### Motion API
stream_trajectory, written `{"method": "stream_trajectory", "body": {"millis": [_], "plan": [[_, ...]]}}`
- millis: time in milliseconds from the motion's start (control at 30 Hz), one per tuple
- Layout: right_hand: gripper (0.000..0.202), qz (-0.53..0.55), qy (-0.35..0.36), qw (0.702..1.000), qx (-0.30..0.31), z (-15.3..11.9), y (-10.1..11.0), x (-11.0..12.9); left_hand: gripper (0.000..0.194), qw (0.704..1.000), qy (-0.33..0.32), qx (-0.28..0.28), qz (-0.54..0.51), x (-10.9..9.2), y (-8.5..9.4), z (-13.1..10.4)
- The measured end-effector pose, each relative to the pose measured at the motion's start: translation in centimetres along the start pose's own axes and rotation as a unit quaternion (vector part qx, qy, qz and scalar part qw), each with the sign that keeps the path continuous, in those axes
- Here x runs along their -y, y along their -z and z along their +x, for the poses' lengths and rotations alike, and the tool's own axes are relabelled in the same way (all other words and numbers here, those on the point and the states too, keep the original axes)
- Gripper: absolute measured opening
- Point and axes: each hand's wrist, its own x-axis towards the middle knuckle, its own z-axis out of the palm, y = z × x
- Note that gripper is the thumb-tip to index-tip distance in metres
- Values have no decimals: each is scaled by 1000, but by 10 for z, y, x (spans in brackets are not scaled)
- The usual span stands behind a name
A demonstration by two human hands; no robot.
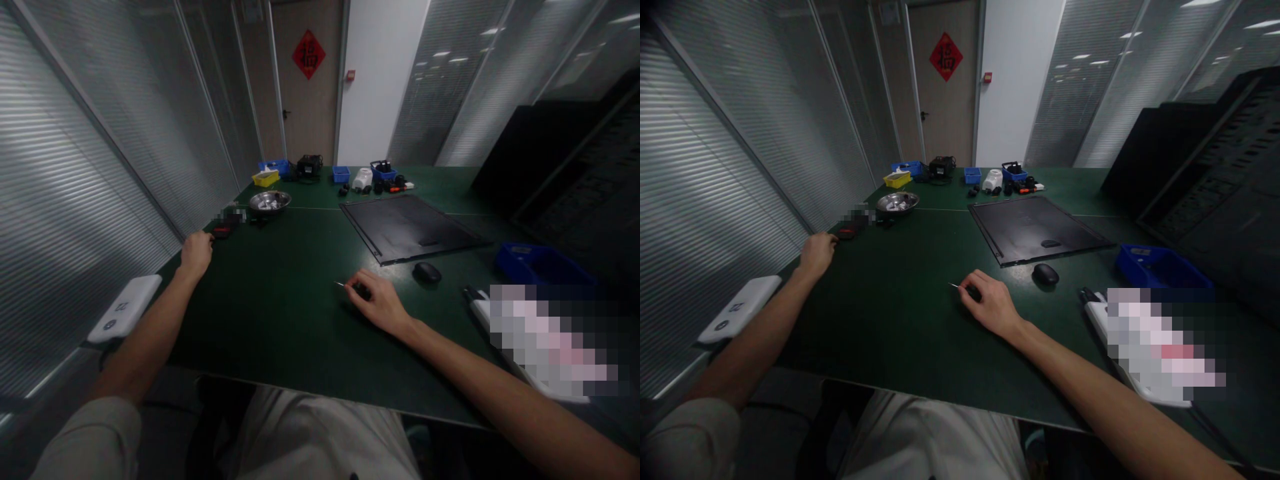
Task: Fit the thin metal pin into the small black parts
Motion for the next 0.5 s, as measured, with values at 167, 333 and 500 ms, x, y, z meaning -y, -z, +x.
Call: {"method": "stream_trajectory", "body": {"millis": [167,333,500], "plan": [[14,-2,-1,1000,3,0,0,-1,38,994,-24,-19,102,1,-4,1],[14,4,0,1000,4,0,0,0,41,994,-27,-17,108,2,-6,2],[14,5,-1,1000,7,0,0,0,41,994,-29,-14,107,1,-4,2]]}}
